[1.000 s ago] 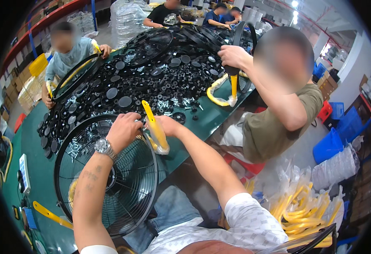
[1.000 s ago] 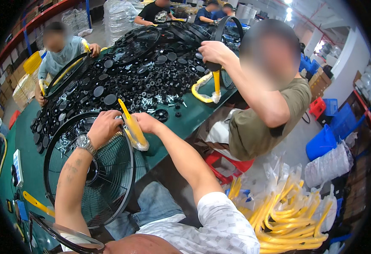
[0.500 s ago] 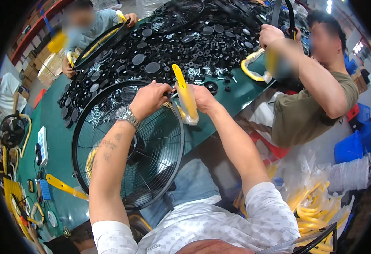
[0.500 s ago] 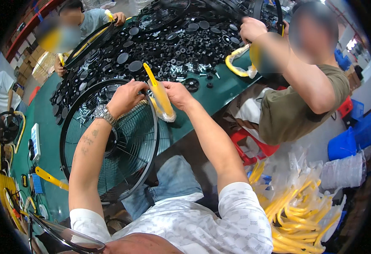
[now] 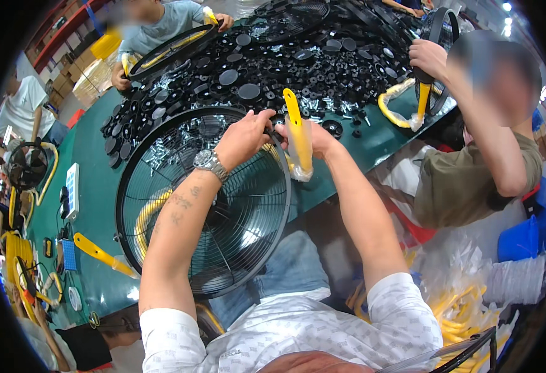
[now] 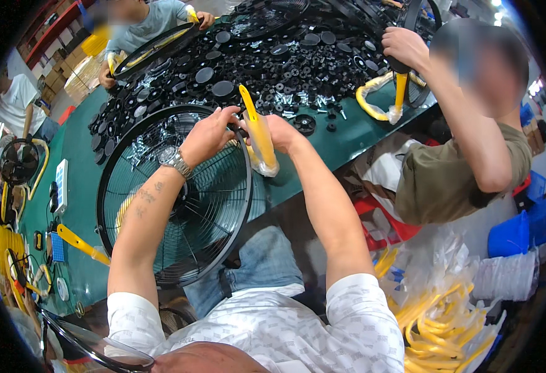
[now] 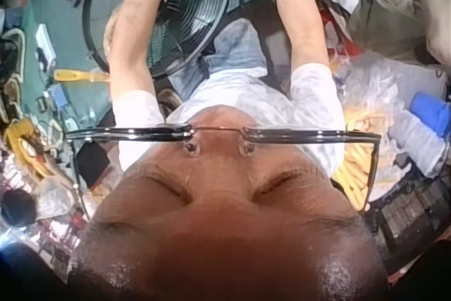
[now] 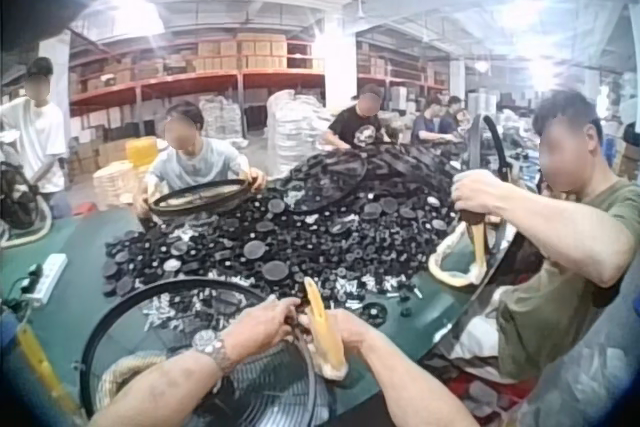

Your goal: Assemble a floor fan by attaching the stand components to the fan guard.

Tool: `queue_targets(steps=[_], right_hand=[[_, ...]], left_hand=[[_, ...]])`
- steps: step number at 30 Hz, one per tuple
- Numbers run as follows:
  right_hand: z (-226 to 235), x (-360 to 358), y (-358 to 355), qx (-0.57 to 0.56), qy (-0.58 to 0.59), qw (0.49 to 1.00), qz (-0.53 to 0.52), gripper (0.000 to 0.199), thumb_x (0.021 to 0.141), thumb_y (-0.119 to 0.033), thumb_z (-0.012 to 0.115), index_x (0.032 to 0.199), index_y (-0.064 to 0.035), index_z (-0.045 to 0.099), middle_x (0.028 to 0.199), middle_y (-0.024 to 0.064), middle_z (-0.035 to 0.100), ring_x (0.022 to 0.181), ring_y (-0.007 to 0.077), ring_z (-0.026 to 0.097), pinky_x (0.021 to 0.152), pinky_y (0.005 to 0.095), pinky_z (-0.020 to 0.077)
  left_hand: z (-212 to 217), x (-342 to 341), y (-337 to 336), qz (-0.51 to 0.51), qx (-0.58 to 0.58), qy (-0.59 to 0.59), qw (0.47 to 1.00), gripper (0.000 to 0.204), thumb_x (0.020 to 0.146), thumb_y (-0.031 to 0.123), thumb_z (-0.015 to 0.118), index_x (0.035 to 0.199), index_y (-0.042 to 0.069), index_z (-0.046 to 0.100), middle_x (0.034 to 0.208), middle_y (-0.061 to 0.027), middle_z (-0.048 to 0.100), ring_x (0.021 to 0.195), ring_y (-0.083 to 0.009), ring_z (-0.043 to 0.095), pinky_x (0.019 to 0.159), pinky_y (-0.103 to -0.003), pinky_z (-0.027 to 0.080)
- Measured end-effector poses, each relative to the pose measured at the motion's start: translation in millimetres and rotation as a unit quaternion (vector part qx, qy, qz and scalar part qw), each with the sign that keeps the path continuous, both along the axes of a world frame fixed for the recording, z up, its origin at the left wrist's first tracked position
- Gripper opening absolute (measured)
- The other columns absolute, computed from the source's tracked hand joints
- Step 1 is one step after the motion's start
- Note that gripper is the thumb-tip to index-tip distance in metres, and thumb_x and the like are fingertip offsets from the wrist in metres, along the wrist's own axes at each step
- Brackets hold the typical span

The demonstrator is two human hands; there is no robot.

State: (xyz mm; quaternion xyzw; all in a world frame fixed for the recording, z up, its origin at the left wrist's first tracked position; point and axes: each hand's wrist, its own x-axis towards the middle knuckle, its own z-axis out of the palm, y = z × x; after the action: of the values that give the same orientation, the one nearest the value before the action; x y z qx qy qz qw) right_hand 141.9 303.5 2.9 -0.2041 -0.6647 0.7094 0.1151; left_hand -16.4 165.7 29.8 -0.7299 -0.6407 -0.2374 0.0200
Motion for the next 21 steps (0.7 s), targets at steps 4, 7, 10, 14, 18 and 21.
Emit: queue_targets(steps=[4,7,10,14,18,21], right_hand=[[-4,-1,-4,-0.025,-0.005,1.0,-0.017,0.03,0.091,-0.03,0.066,0.1,-0.0021,0.064,0.084,0.0038,0.064,0.07,0.0106,0.061,0.063,0.0277,0.0504],[-10,2,-1,-0.066,0.005,0.997,-0.041,0.034,0.09,-0.029,0.066,0.105,0.0016,0.067,0.086,0.0057,0.066,0.071,0.0113,0.061,0.066,0.0296,0.0512],[-13,21,-3,0.004,-0.016,0.983,-0.184,0.044,0.093,-0.042,0.061,0.101,0.0007,0.068,0.084,0.0045,0.067,0.069,0.0126,0.062,0.064,0.0272,0.0493],[-16,85,-45,0.054,0.088,0.953,-0.284,0.033,0.099,-0.029,0.054,0.111,-0.0013,0.065,0.086,0.0048,0.067,0.072,0.0088,0.058,0.063,0.0237,0.0469],[-24,128,-115,0.03,0.101,0.971,-0.215,0.032,0.102,-0.021,0.045,0.115,0.0053,0.057,0.092,0.0109,0.064,0.072,0.0122,0.058,0.062,0.0235,0.0473],[-33,116,-158,-0.029,0.124,0.979,-0.158,0.047,0.101,-0.025,0.045,0.135,0.008,0.04,0.129,0.0206,0.052,0.108,0.0249,0.058,0.078,0.0339,0.0552]], left_hand=[[3,-2,0,-0.007,-0.001,0.004,1.0,0.054,0.081,0.008,0.068,0.129,0.006,0.043,0.109,-0.0131,0.065,0.105,-0.0317,0.061,0.107,-0.046,0.039],[8,2,-1,-0.016,-0.018,0.028,0.999,0.051,0.082,0.011,0.068,0.128,0.004,0.046,0.115,-0.015,0.062,0.113,-0.0309,0.058,0.108,-0.045,0.038],[16,4,-17,0.02,0.023,0.052,0.998,0.062,0.081,0.015,0.07,0.136,0.002,0.042,0.131,-0.0206,0.053,0.124,-0.0342,0.05,0.107,-0.043,0.039],[49,-25,-83,0.073,0.032,0.087,0.993,0.044,0.085,0.021,0.066,0.123,0.001,0.053,0.121,-0.0191,0.058,0.11,-0.0345,0.057,0.092,-0.042,0.048],[103,-86,-179,0.214,-0.07,0.178,0.958,0.028,0.088,0.027,0.058,0.089,0.0,0.066,0.086,-0.0182,0.067,0.085,-0.0372,0.065,0.075,-0.045,0.053],[114,-110,-237,0.361,-0.224,0.219,0.878,0.03,0.089,0.026,0.056,0.08,-0.001,0.065,0.078,-0.0227,0.065,0.079,-0.0412,0.064,0.074,-0.048,0.052]])
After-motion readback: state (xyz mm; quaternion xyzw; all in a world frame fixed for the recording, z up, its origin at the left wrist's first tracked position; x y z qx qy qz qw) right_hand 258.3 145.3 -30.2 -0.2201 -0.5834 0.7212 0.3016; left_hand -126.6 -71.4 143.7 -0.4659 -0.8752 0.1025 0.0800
